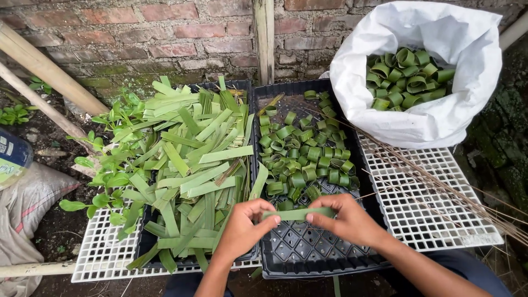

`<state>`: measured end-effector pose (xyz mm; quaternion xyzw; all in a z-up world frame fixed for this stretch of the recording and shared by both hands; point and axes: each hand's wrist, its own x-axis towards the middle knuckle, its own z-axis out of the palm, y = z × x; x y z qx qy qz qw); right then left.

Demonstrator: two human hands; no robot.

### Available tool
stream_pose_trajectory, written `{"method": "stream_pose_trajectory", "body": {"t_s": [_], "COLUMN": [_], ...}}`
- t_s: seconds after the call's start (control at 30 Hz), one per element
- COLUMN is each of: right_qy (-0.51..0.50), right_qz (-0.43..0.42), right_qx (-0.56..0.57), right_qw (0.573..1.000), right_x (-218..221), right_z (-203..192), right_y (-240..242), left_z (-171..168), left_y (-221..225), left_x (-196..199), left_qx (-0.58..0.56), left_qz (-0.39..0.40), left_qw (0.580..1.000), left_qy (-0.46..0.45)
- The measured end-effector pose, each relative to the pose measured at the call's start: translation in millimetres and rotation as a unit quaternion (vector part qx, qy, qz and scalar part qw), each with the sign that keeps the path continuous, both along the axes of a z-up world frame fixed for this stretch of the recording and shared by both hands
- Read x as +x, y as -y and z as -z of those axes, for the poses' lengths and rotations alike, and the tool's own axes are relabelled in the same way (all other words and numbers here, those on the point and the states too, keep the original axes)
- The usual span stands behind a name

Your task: A person is seen folding long strips of green leaves into small, circular containers, likely for use as seedling pots or for food packaging, and placing them into a black plastic tray.

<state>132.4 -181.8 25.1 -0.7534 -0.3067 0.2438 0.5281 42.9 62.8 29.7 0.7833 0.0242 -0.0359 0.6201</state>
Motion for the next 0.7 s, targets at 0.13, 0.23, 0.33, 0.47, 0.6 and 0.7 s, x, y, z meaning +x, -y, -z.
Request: {"method": "stream_pose_trajectory", "body": {"t_s": [0.13, 0.23, 0.33, 0.47, 0.6, 0.7], "right_qy": [0.004, 0.031, 0.130, 0.304, 0.409, 0.427], "right_qz": [0.018, -0.060, 0.001, 0.009, -0.042, -0.032], "right_qx": [-0.005, -0.049, -0.001, 0.031, 0.083, 0.103], "right_qw": [1.000, 0.997, 0.992, 0.952, 0.908, 0.898], "right_x": [8.0, 6.9, 1.5, -12.0, -32.1, -35.0], "right_z": [-9.5, -12.9, -2.3, 14.1, 18.3, 22.7], "right_y": [2.6, -0.3, -4.7, -5.8, -13.3, -14.0], "left_z": [2.8, 5.9, 28.1, 36.4, 36.1, 31.7], "left_y": [24.0, 39.7, 37.1, 27.4, 31.3, 32.2], "left_x": [-3.6, -3.7, -0.6, 4.2, 2.1, 1.5], "left_qx": [0.186, 0.107, -0.003, -0.125, -0.154, -0.131], "left_qz": [0.143, 0.137, 0.038, -0.073, -0.098, -0.091], "left_qw": [0.971, 0.985, 0.997, 0.989, 0.983, 0.987], "left_qy": [-0.050, -0.018, -0.062, -0.037, -0.022, -0.012]}}
